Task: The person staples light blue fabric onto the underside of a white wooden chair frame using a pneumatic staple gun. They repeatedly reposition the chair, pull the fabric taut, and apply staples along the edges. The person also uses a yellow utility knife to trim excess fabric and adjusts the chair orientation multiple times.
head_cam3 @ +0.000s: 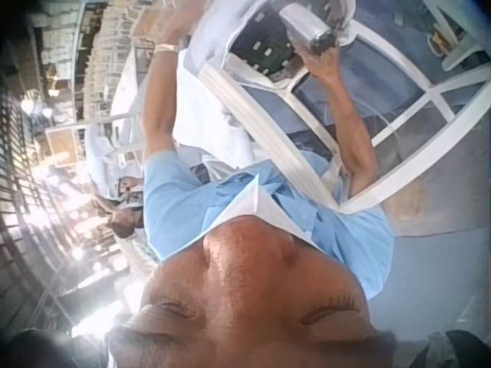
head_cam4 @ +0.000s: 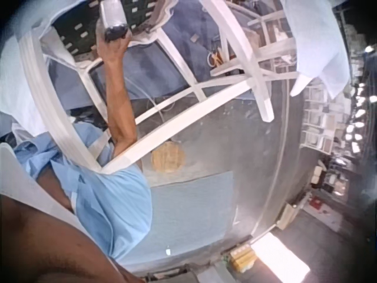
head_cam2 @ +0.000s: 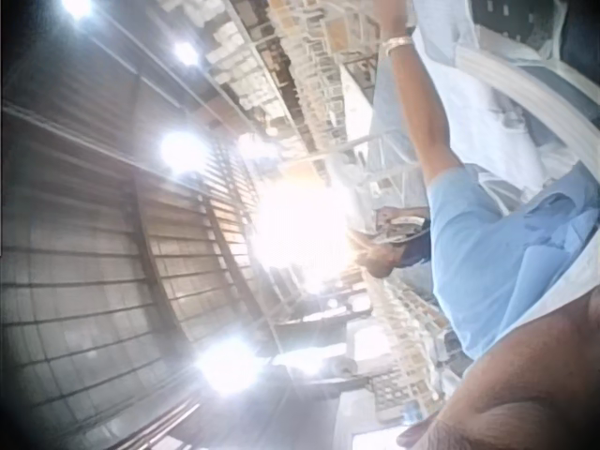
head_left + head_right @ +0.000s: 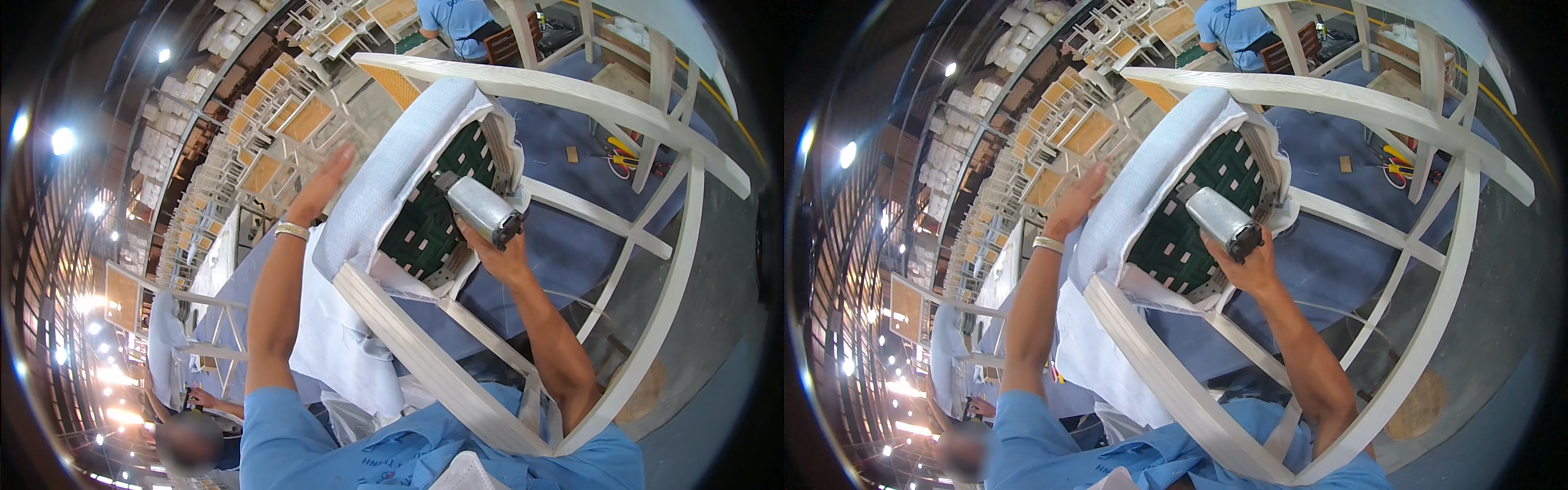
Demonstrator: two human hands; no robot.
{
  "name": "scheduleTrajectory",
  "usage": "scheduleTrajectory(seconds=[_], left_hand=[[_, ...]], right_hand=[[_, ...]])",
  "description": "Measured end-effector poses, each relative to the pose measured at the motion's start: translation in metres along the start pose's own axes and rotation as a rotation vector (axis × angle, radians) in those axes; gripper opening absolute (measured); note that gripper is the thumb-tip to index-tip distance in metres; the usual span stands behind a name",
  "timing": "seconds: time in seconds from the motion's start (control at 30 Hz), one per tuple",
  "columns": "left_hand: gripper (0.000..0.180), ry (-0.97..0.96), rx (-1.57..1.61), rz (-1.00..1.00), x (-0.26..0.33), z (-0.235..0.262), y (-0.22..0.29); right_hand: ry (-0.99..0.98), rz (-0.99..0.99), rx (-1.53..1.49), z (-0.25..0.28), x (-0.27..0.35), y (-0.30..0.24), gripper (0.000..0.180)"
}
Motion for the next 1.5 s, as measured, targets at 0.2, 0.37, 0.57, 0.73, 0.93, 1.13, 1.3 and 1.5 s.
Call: scheduleTrajectory(seconds=[0.2,0.37,0.57,0.73,0.93,1.13,1.3,1.5], left_hand=[[0.094,-0.169,-0.289,0.044,0.019,-0.053,0.022],[0.101,-0.087,-0.504,-0.104,0.041,-0.067,0.046],[0.105,0.011,-0.72,-0.154,0.05,-0.071,0.045],[0.1,0.038,-0.725,-0.117,0.059,-0.08,0.055],[0.102,0.063,-0.8,-0.107,0.057,-0.078,0.051],[0.104,0.066,-0.804,-0.106,0.058,-0.08,0.052],[0.103,0.071,-0.811,-0.088,0.061,-0.079,0.051],[0.103,0.072,-0.789,-0.096,0.059,-0.08,0.051]], right_hand=[[0.037,0.191,0.038,0.012,-0.005,-0.018,0.034],[0.028,0.295,-0.029,0.002,-0.004,-0.044,0.04],[-0.024,0.379,-0.006,-0.016,-0.003,-0.055,0.032],[-0.099,0.372,-0.025,-0.028,0.001,-0.053,0.031],[-0.133,0.33,-0.01,-0.031,-0.002,-0.056,0.033],[-0.184,0.282,-0.035,-0.037,-0.002,-0.048,0.05],[-0.196,0.267,-0.036,-0.039,0.0,-0.046,0.049],[-0.186,0.287,-0.021,-0.035,-0.002,-0.052,0.049]])
Point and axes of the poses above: each hand's wrist, its own x-axis away from the middle knuckle, its own z-axis out of the back of the hand, y = z × x, the point moved 10 cm from there along -x, towards the middle knuckle, and after that the axes turned 15 degrees about x, right-handed, at the moved point
